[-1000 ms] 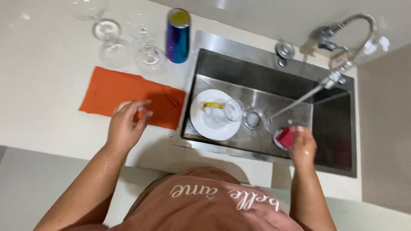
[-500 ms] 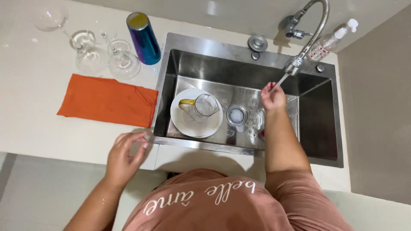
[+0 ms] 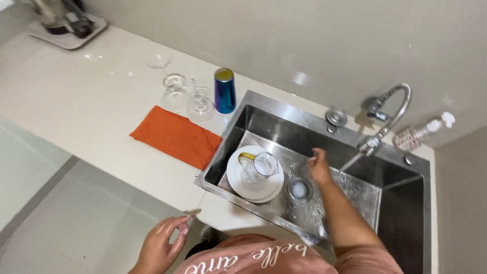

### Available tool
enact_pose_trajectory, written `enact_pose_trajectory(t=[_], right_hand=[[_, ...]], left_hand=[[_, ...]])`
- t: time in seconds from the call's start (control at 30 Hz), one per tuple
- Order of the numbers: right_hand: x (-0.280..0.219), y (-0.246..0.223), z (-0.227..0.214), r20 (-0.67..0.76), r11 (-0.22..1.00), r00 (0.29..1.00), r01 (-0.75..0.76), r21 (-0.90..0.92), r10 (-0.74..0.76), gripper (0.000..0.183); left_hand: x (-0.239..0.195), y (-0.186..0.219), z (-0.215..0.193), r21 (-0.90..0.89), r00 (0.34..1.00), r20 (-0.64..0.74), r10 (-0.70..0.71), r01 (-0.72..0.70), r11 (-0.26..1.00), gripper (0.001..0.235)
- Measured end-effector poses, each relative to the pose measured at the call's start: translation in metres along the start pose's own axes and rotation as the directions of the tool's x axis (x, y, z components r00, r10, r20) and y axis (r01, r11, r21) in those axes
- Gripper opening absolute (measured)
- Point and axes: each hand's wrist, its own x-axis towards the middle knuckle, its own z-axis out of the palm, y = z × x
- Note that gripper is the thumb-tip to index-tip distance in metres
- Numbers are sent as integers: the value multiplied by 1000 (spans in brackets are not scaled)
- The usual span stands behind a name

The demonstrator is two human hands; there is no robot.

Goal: Wash several drinking glasses and a plastic pitcher in a sink and place them on a towel to dry.

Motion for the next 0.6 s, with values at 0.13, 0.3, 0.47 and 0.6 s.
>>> enact_pose_trajectory(t=[0.13, 0.3, 0.47, 0.6], right_hand=[[-70, -247, 23, 202, 932, 910, 356, 65, -362, 70], [-88, -282, 45, 647, 903, 756, 342, -260, -100, 60], [-60, -156, 32, 297, 965, 955, 90, -246, -13, 29], [-62, -141, -39, 56, 972, 971, -229, -44, 232, 40]], left_hand=[[-29, -10, 19, -37, 991, -102, -92, 89, 995, 38], [-34, 9, 27, -76, 975, -50, -216, 212, 974, 45], [-44, 18, 24, -2, 997, -75, 2, -2, 1000, 40], [-57, 8, 24, 36, 983, -172, 63, -58, 998, 40]])
